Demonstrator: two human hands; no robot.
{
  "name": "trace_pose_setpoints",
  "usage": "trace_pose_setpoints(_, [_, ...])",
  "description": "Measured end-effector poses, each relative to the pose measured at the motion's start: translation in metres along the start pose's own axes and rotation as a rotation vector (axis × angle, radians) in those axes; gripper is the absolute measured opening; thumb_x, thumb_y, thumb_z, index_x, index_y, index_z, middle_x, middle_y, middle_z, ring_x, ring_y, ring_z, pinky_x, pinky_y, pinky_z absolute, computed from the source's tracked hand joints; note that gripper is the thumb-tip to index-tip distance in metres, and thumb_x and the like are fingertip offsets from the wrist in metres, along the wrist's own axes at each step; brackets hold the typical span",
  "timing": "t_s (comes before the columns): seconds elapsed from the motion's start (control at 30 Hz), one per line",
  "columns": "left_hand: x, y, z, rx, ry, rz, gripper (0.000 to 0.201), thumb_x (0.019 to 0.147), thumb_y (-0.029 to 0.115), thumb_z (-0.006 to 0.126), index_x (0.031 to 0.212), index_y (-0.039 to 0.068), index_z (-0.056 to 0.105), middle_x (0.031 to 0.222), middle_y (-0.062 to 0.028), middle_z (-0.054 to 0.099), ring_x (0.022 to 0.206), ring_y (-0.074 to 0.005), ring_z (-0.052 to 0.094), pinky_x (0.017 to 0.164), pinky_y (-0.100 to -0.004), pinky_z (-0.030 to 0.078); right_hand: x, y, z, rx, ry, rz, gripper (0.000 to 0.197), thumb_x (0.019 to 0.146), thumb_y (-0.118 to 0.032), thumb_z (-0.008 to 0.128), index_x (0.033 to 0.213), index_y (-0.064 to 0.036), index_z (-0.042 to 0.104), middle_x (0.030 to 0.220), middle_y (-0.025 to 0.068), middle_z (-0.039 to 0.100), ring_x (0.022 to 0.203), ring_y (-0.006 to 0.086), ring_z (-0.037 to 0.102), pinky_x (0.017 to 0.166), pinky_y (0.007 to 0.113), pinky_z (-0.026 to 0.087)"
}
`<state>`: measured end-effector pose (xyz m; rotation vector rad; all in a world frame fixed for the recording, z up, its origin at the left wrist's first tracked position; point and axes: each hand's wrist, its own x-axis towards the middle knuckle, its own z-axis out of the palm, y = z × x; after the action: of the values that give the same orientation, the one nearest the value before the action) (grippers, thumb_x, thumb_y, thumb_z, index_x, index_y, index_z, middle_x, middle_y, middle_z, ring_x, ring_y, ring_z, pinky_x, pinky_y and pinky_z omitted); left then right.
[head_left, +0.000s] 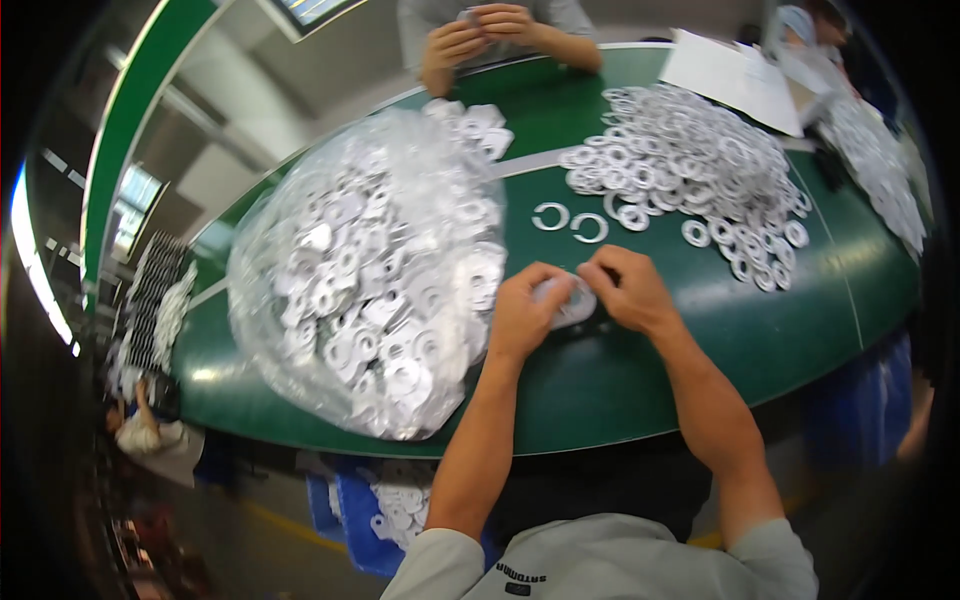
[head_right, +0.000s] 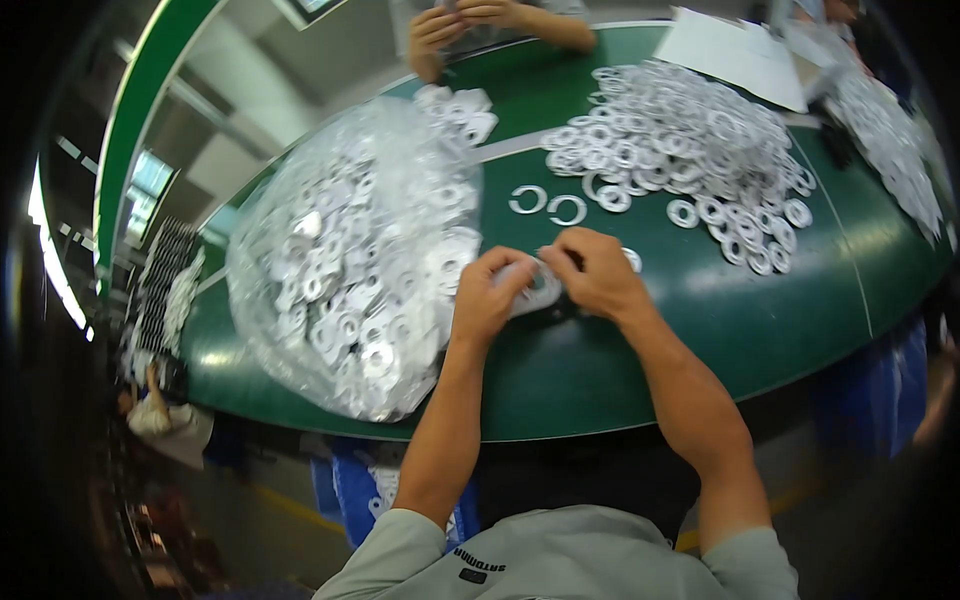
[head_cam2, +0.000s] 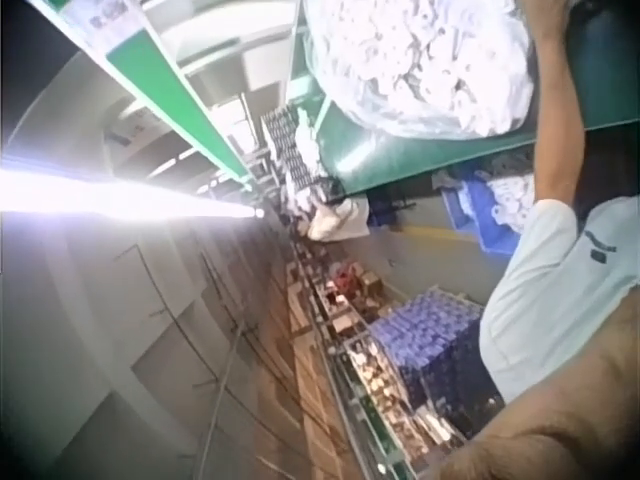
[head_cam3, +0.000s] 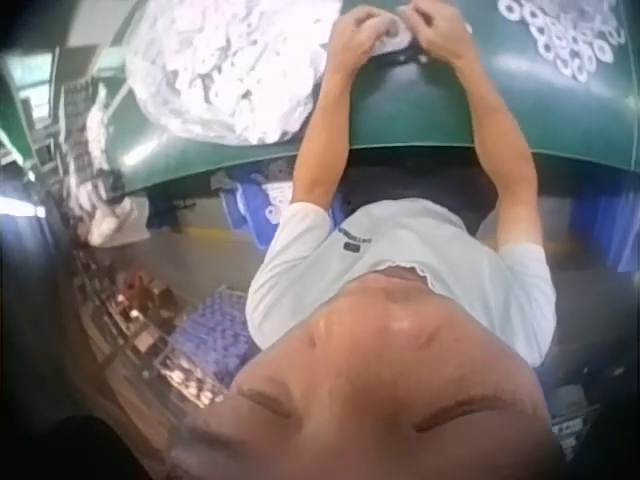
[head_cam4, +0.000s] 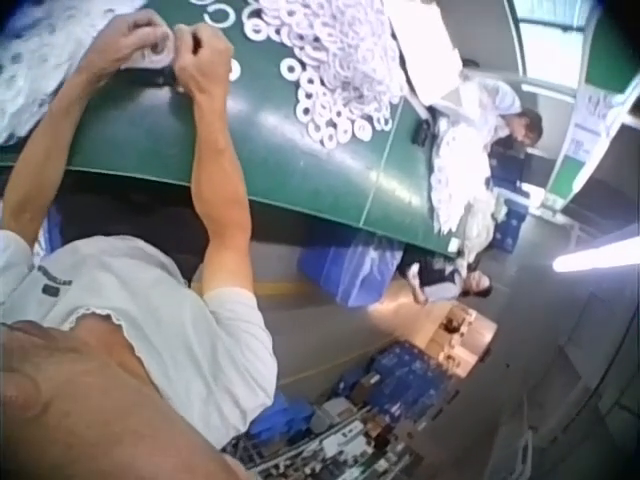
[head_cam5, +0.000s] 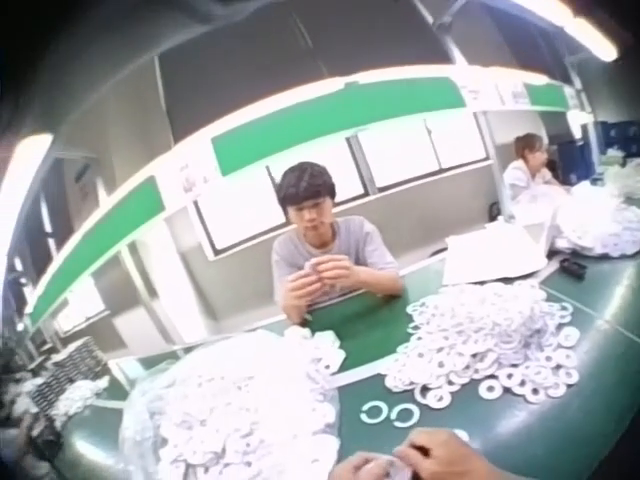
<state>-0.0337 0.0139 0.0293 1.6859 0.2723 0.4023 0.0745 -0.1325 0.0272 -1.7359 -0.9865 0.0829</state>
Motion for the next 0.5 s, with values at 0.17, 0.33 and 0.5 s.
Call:
trace_pose_setpoints(0.17, [-0.121,0.068,-0.084,0.528,-0.353,0.023,0.02,0.08,0.015,0.071,0.095,0.003,0.069,0.086,-0.0114,0.068,0.077,-0.0238,0.066,0.071,-0.0324,0.051,0.0,0.006,-0.034,0.097,0.111,0.111,0.024,0.095,-0.023,0.059,0.082,-0.0029,0.065,0.066,-0.0025,0.053,0.054,0.0031,0.045,0.049,0.02,0.034])
trace_pose_setpoints(0.33, [-0.199,0.103,-0.153,0.859,0.243,-0.076,0.019,0.079,0.002,0.065,0.098,0.0,0.067,0.088,-0.0113,0.066,0.082,-0.0207,0.064,0.074,-0.03,0.05,0.012,0.003,-0.045,0.132,0.179,0.178,0.029,0.097,-0.025,0.057,0.082,-0.0015,0.065,0.063,-0.002,0.051,0.051,0.003,0.043,0.047,0.021,0.033])
trace_pose_setpoints(0.5, [-0.121,0.064,-0.188,1.006,0.408,0.086,0.018,0.082,0.006,0.065,0.099,0.0,0.065,0.095,-0.0125,0.065,0.084,-0.0239,0.063,0.076,-0.0317,0.05,0.01,0.018,-0.057,0.106,0.255,0.232,0.034,0.097,-0.028,0.055,0.08,-0.0003,0.065,0.061,-0.0013,0.051,0.05,0.0037,0.044,0.046,0.021,0.032])
